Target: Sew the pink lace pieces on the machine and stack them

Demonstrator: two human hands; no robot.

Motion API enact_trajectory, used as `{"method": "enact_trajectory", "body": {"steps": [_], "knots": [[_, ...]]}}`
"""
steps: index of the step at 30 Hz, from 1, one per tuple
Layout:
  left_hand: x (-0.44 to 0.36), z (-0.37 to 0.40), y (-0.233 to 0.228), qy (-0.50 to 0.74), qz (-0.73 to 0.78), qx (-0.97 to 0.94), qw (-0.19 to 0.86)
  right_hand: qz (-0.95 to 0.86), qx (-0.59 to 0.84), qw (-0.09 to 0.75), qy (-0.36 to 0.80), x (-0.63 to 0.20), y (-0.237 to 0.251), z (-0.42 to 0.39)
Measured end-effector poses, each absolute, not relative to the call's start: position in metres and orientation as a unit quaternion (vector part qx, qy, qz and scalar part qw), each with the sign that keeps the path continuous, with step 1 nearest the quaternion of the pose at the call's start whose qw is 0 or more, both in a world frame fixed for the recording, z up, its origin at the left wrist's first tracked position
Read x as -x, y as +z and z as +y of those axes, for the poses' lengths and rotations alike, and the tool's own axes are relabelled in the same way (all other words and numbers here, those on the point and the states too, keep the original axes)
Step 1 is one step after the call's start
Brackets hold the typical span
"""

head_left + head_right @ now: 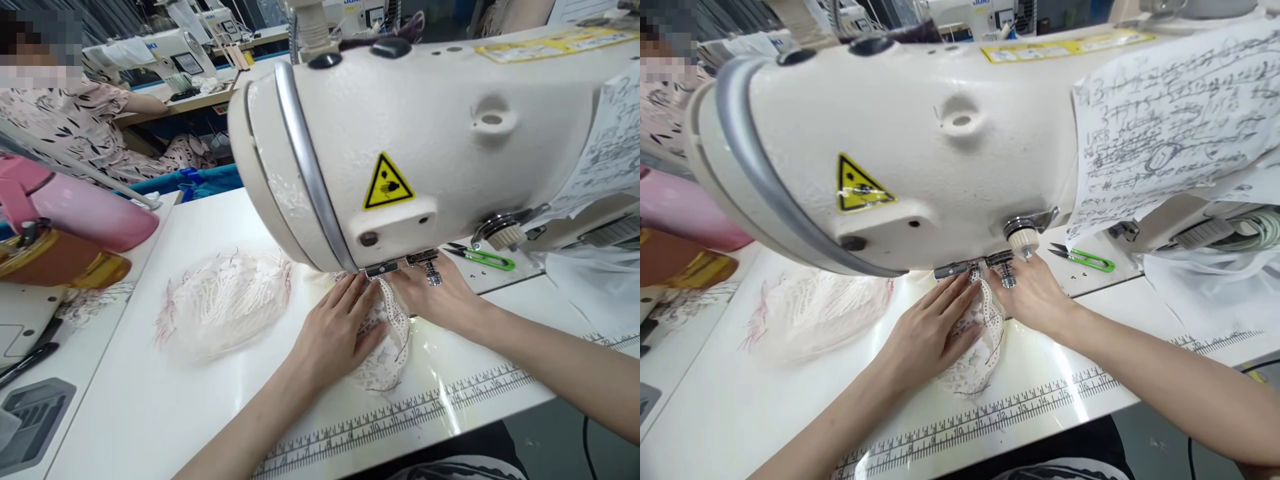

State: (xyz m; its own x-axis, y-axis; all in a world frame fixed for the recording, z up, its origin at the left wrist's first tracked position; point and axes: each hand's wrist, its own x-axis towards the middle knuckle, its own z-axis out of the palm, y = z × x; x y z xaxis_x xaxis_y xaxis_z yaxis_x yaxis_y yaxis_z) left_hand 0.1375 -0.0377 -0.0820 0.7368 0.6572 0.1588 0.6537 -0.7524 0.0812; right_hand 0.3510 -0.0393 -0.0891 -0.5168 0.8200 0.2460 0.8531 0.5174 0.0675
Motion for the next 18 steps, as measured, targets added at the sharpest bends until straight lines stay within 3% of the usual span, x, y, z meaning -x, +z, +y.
{"method": "enact_trajectory", "body": {"steps": [12, 18], "knots": [[-0.1373, -0.0383, -0.0801, 0.081, 0.351, -0.933, 0.009, -0.860, 0.497, 0.072, -0.091, -0.3481, -0.0873, -0.0426], [-0.1366, -0.0378, -0.0782, 0.086, 0.348, -0.934, 0.010, -0.872, 0.471, 0.024, -0.132, -0.3481, -0.0883, -0.0400]]}}
